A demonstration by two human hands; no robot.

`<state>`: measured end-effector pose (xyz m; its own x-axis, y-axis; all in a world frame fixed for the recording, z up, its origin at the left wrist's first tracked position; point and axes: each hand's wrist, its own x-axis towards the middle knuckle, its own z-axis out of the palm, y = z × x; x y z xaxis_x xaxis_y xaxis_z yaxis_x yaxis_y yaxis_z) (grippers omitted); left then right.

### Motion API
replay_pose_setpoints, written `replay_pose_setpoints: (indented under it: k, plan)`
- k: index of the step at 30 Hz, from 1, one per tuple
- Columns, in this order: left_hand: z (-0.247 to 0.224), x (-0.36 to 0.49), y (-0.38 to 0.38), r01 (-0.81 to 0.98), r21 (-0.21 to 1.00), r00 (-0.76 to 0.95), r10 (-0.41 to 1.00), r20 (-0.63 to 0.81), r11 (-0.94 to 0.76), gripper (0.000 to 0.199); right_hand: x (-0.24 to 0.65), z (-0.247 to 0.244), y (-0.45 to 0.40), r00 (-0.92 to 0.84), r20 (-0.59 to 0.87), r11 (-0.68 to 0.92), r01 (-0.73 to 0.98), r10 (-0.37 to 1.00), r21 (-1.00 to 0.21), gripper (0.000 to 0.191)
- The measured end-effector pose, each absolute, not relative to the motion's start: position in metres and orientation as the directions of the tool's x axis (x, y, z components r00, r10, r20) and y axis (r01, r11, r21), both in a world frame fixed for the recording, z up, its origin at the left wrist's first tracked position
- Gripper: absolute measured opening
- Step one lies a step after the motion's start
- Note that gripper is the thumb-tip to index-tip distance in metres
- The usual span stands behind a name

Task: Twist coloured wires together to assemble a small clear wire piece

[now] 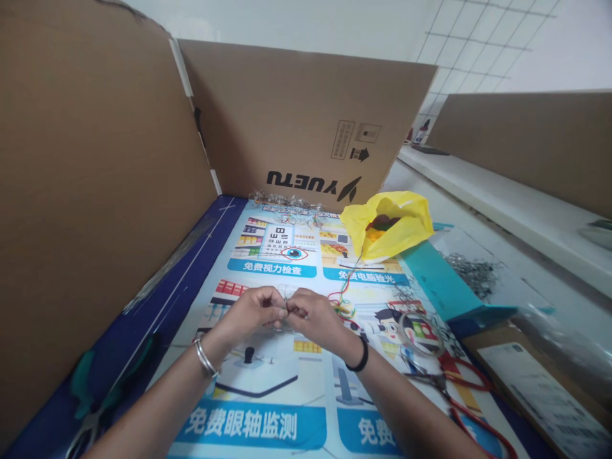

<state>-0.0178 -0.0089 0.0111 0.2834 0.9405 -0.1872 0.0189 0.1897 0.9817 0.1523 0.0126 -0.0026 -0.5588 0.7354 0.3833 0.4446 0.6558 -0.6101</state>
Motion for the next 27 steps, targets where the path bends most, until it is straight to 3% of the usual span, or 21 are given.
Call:
replay_pose_setpoints:
  k: [5, 8, 14, 18, 20, 22, 27]
  plan:
    - [0.013, -0.02, -0.007, 0.149, 0.986, 0.255, 0.961, -0.109, 0.073, 0.009, 0.155, -0.007, 0.015, -0.526, 0.426, 0.654, 0.39, 0.736, -0.648, 0.014]
    - [0.014, -0.023, -0.007, 0.356, 0.933, 0.212, 0.977, -0.033, -0.045, 0.01, 0.156, -0.009, 0.017, -0.518, 0.451, 0.663, 0.358, 0.727, -0.658, 0.014]
    - [0.02, -0.023, -0.014, 0.744, 0.583, 0.312, 0.942, 0.127, -0.325, 0.023, 0.156, -0.01, 0.018, -0.468, 0.452, 0.634, 0.376, 0.759, -0.676, 0.015]
    - [0.024, -0.017, -0.021, 0.899, 0.315, 0.292, 0.953, 0.087, -0.304, 0.022, 0.156, -0.011, 0.019, -0.474, 0.45, 0.641, 0.4, 0.757, -0.655, 0.014]
    - [0.026, -0.015, -0.023, 0.927, 0.259, 0.254, 0.962, 0.096, -0.271, 0.02, 0.157, -0.012, 0.02, -0.473, 0.441, 0.634, 0.41, 0.762, -0.656, 0.014]
    - [0.028, -0.016, -0.023, 0.91, 0.318, 0.244, 0.964, 0.104, -0.264, 0.02, 0.158, -0.013, 0.02, -0.473, 0.433, 0.627, 0.411, 0.767, -0.662, 0.014]
    - [0.027, -0.02, -0.016, 0.628, 0.721, 0.29, 0.948, 0.132, -0.293, 0.019, 0.158, -0.015, 0.021, -0.484, 0.438, 0.636, 0.395, 0.758, -0.663, 0.013]
